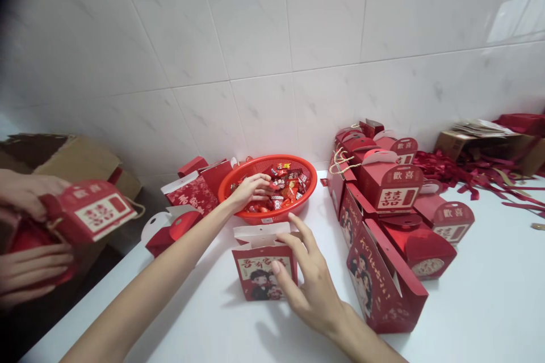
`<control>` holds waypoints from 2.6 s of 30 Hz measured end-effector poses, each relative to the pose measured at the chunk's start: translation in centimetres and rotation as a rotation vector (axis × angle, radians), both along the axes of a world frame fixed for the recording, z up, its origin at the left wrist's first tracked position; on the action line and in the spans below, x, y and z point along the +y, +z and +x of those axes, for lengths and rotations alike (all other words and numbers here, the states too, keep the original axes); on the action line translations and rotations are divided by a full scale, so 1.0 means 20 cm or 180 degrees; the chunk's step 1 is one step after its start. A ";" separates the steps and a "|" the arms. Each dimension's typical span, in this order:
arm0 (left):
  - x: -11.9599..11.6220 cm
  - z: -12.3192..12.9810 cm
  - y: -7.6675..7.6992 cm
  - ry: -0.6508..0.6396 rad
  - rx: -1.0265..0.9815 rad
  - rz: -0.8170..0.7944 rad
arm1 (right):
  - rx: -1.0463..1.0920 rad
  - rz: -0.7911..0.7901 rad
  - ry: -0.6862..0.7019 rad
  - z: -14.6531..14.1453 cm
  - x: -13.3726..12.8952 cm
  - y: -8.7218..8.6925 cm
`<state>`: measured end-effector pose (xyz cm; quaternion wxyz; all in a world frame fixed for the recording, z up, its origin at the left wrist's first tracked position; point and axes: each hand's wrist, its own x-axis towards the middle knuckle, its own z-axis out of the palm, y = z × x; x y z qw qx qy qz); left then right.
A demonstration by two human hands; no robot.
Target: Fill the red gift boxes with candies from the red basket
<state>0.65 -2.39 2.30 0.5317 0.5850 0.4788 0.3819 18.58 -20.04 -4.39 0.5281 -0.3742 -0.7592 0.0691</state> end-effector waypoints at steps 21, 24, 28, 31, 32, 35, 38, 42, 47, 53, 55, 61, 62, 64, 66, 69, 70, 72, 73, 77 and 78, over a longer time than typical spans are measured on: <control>0.03 0.02 -0.05 -0.0911 0.1140 0.0565 | 0.0010 -0.0020 0.0018 -0.01 0.00 -0.01; 0.03 0.01 -0.04 -0.0769 0.0926 0.0568 | 0.0002 -0.0012 0.0024 -0.01 0.00 -0.01; 0.04 0.00 -0.04 -0.0636 0.0827 0.0511 | 0.0028 -0.0024 0.0027 -0.01 0.00 -0.01; 0.04 0.01 -0.04 -0.0554 0.0857 0.0574 | 0.0032 -0.0038 0.0018 -0.01 0.00 -0.01; 0.03 0.02 -0.03 -0.0547 0.0864 0.0588 | 0.0025 -0.0041 0.0023 -0.01 0.00 -0.01; 0.00 0.05 -0.02 -0.0818 0.1058 0.0609 | 0.0014 -0.0044 0.0037 -0.01 -0.01 -0.01; -0.03 0.08 -0.01 -0.0986 0.1396 0.0872 | 0.0011 -0.0041 0.0036 -0.02 -0.01 -0.01; -0.02 0.11 -0.03 -0.0791 0.1419 0.0941 | 0.0005 -0.0005 0.0019 -0.02 -0.01 -0.01; 0.01 0.09 -0.05 -0.0461 0.0749 0.0762 | 0.0022 -0.0011 -0.0003 -0.02 -0.01 0.00; 0.01 0.03 -0.01 -0.0219 -0.0252 0.0052 | 0.0050 0.0031 -0.0001 -0.01 -0.01 0.01; -0.01 0.02 0.00 -0.0233 -0.0443 -0.0188 | 0.0043 0.0002 0.0006 -0.01 -0.01 0.01; -0.05 0.00 0.06 -0.0301 -0.0729 -0.0436 | 0.0031 -0.0023 0.0015 -0.01 -0.01 0.01; -0.05 0.00 0.07 -0.0277 -0.0760 -0.0457 | 0.0026 -0.0024 0.0022 -0.01 -0.01 0.01; -0.06 -0.01 0.08 -0.0265 -0.0824 -0.0482 | 0.0040 -0.0036 0.0040 -0.01 -0.01 0.01; -0.08 -0.02 0.09 -0.0341 -0.0851 -0.0435 | 0.0120 -0.0070 0.0078 -0.01 -0.01 0.02; -0.13 -0.04 0.10 -0.0483 -0.0776 -0.0302 | 0.0362 -0.0186 0.0175 -0.01 0.00 0.05; -0.15 -0.04 0.10 -0.0512 -0.0738 -0.0285 | 0.0442 -0.0257 0.0205 0.00 0.00 0.06; -0.19 -0.06 0.11 -0.0551 -0.0663 -0.0295 | 0.0581 -0.0414 0.0252 0.00 0.00 0.07; -0.21 -0.07 0.11 -0.0559 -0.0630 -0.0293 | 0.0640 -0.0481 0.0269 0.00 0.00 0.08; -0.26 -0.09 0.12 -0.0533 -0.0532 -0.0200 | 0.0783 -0.0680 0.0354 0.01 0.00 0.08; -0.26 -0.09 0.12 -0.0538 -0.0528 -0.0183 | 0.0780 -0.0696 0.0363 0.01 0.00 0.08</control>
